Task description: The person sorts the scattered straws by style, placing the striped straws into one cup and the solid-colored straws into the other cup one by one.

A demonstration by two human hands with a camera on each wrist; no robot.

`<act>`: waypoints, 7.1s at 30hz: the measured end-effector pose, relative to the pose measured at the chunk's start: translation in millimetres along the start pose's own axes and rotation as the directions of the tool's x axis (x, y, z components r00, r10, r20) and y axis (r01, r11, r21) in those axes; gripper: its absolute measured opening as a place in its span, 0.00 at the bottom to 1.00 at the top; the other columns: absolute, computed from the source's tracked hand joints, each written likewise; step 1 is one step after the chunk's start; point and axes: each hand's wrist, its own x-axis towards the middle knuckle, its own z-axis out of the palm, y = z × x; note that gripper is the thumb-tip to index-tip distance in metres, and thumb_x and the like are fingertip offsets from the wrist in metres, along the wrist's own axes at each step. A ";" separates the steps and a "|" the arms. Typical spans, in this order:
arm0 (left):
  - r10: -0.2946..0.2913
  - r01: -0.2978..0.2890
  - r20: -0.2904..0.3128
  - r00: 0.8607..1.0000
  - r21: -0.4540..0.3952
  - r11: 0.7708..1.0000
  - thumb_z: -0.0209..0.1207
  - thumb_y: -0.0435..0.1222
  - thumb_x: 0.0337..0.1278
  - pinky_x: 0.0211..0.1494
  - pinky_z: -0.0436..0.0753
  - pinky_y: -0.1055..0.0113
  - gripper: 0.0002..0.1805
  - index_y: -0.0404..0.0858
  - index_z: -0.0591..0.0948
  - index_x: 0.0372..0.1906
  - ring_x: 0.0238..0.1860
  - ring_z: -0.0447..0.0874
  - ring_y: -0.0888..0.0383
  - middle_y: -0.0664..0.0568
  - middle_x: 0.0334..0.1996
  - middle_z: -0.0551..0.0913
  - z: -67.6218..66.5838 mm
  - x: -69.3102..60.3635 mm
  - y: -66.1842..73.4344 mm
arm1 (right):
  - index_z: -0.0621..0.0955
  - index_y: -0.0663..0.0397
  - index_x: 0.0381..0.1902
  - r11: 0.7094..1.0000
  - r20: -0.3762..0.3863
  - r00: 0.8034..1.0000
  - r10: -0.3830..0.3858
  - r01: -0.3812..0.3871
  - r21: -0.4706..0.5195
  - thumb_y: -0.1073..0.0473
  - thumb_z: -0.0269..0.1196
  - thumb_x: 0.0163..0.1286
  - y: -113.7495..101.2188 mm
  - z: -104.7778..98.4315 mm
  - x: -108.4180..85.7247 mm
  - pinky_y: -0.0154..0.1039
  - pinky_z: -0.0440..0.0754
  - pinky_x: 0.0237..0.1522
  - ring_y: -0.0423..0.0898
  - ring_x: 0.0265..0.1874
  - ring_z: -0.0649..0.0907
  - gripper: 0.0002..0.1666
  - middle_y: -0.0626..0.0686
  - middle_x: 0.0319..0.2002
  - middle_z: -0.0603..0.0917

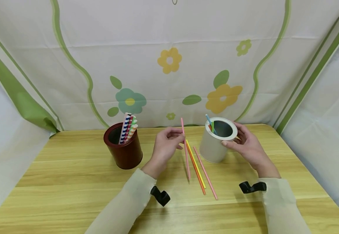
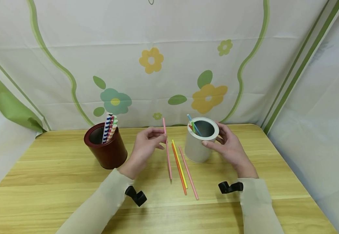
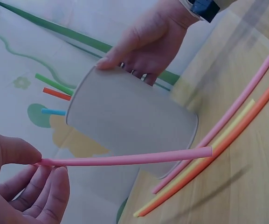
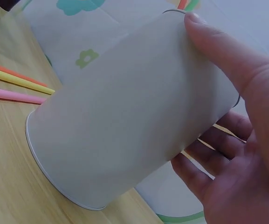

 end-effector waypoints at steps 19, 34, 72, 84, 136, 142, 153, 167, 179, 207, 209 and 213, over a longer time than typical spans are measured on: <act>0.099 -0.109 -0.088 0.991 -0.119 0.987 0.67 0.29 0.70 0.42 0.91 0.66 0.11 0.31 0.84 0.54 0.43 0.91 0.49 0.46 0.43 0.88 -4.8 -7.3 25.0 | 0.64 0.52 0.82 0.998 -0.007 0.999 -0.042 0.042 0.041 0.63 0.73 0.73 4.6 1.8 1.3 0.18 0.76 0.63 0.30 0.69 0.73 0.46 0.45 0.73 0.73; 0.148 -0.167 -0.127 0.981 -0.156 0.974 0.69 0.27 0.68 0.50 0.93 0.60 0.12 0.30 0.85 0.54 0.49 0.91 0.41 0.46 0.44 0.88 -6.9 -9.5 41.9 | 0.64 0.53 0.81 0.997 -0.009 0.998 -0.055 0.055 0.046 0.64 0.72 0.73 6.7 3.7 2.1 0.18 0.75 0.63 0.31 0.69 0.73 0.45 0.43 0.72 0.73; 0.376 -0.397 -0.151 0.914 -0.152 0.905 0.69 0.27 0.67 0.53 0.91 0.68 0.07 0.32 0.85 0.46 0.44 0.92 0.57 0.48 0.42 0.90 4.1 -10.7 54.3 | 0.61 0.55 0.83 0.998 -0.030 0.999 -0.041 0.042 0.047 0.64 0.72 0.74 7.9 -0.6 -2.0 0.18 0.75 0.63 0.31 0.70 0.72 0.48 0.47 0.73 0.71; 0.325 -0.330 -0.074 0.943 -0.084 0.940 0.70 0.27 0.66 0.49 0.89 0.70 0.07 0.34 0.86 0.46 0.41 0.89 0.61 0.44 0.43 0.91 22.6 -6.1 45.1 | 0.63 0.56 0.82 0.995 -0.047 0.997 -0.066 0.069 0.073 0.66 0.72 0.73 16.6 -0.4 -3.6 0.18 0.76 0.63 0.31 0.68 0.73 0.46 0.41 0.70 0.73; 0.226 -0.232 0.055 0.972 0.122 0.965 0.71 0.31 0.66 0.55 0.89 0.66 0.08 0.35 0.86 0.46 0.45 0.87 0.59 0.45 0.45 0.90 58.5 16.1 7.0 | 0.60 0.54 0.84 0.998 -0.067 0.997 -0.037 0.041 0.052 0.65 0.71 0.74 13.1 2.1 -3.8 0.19 0.75 0.62 0.32 0.69 0.72 0.48 0.53 0.75 0.70; 0.129 -0.132 0.039 0.991 0.079 0.988 0.70 0.30 0.67 0.53 0.91 0.61 0.08 0.36 0.86 0.47 0.43 0.87 0.59 0.46 0.45 0.89 52.9 16.2 -1.9 | 0.60 0.54 0.84 0.998 -0.065 0.997 -0.032 0.035 0.052 0.65 0.71 0.74 13.7 1.8 -3.2 0.19 0.74 0.63 0.32 0.70 0.71 0.48 0.53 0.76 0.70; -0.030 0.030 0.013 0.999 0.032 0.999 0.68 0.30 0.69 0.52 0.92 0.54 0.08 0.32 0.84 0.48 0.43 0.92 0.48 0.45 0.41 0.88 39.6 22.0 -25.5 | 0.60 0.55 0.83 0.999 -0.069 0.997 -0.036 0.039 0.038 0.65 0.72 0.74 13.7 1.5 -3.2 0.18 0.74 0.63 0.32 0.69 0.72 0.48 0.54 0.76 0.70; -0.203 0.206 -0.040 0.978 0.135 0.969 0.70 0.31 0.68 0.44 0.93 0.60 0.06 0.32 0.86 0.43 0.36 0.93 0.48 0.41 0.37 0.91 30.7 22.8 -57.3 | 0.61 0.55 0.83 0.999 -0.072 0.997 -0.040 0.042 0.032 0.65 0.72 0.73 15.1 1.7 -4.0 0.18 0.74 0.63 0.32 0.69 0.72 0.48 0.52 0.75 0.71; -0.225 0.238 -0.078 0.971 0.287 0.928 0.75 0.32 0.61 0.31 0.88 0.66 0.07 0.34 0.87 0.34 0.23 0.86 0.56 0.45 0.27 0.89 33.4 25.9 -55.0 | 0.62 0.56 0.83 0.996 -0.075 0.995 -0.058 0.062 0.057 0.66 0.72 0.73 16.0 4.6 -2.6 0.18 0.75 0.63 0.32 0.68 0.73 0.47 0.49 0.73 0.72; -0.296 0.277 -0.043 0.954 0.503 0.818 0.72 0.30 0.57 0.23 0.88 0.66 0.18 0.37 0.80 0.15 0.12 0.83 0.58 0.46 0.13 0.85 31.5 36.9 -51.5 | 0.61 0.54 0.83 0.998 -0.088 0.995 -0.036 0.041 0.053 0.64 0.72 0.73 16.2 4.5 -3.6 0.18 0.75 0.64 0.33 0.70 0.72 0.47 0.53 0.76 0.70; -0.321 0.287 -0.028 0.947 0.526 0.801 0.70 0.31 0.57 0.22 0.88 0.64 0.18 0.37 0.81 0.14 0.11 0.84 0.56 0.47 0.12 0.84 29.6 39.3 -53.1 | 0.61 0.54 0.83 0.998 -0.088 0.995 -0.035 0.040 0.053 0.64 0.72 0.73 16.0 4.5 -3.5 0.18 0.75 0.64 0.34 0.70 0.72 0.47 0.53 0.76 0.70; -0.354 0.290 -0.001 0.935 0.576 0.765 0.64 0.33 0.57 0.19 0.87 0.62 0.16 0.37 0.82 0.14 0.10 0.84 0.54 0.48 0.10 0.82 26.7 40.7 -55.0 | 0.61 0.54 0.83 0.998 -0.089 0.995 -0.035 0.040 0.052 0.65 0.72 0.73 16.1 4.5 -3.5 0.18 0.75 0.64 0.33 0.70 0.71 0.47 0.52 0.76 0.70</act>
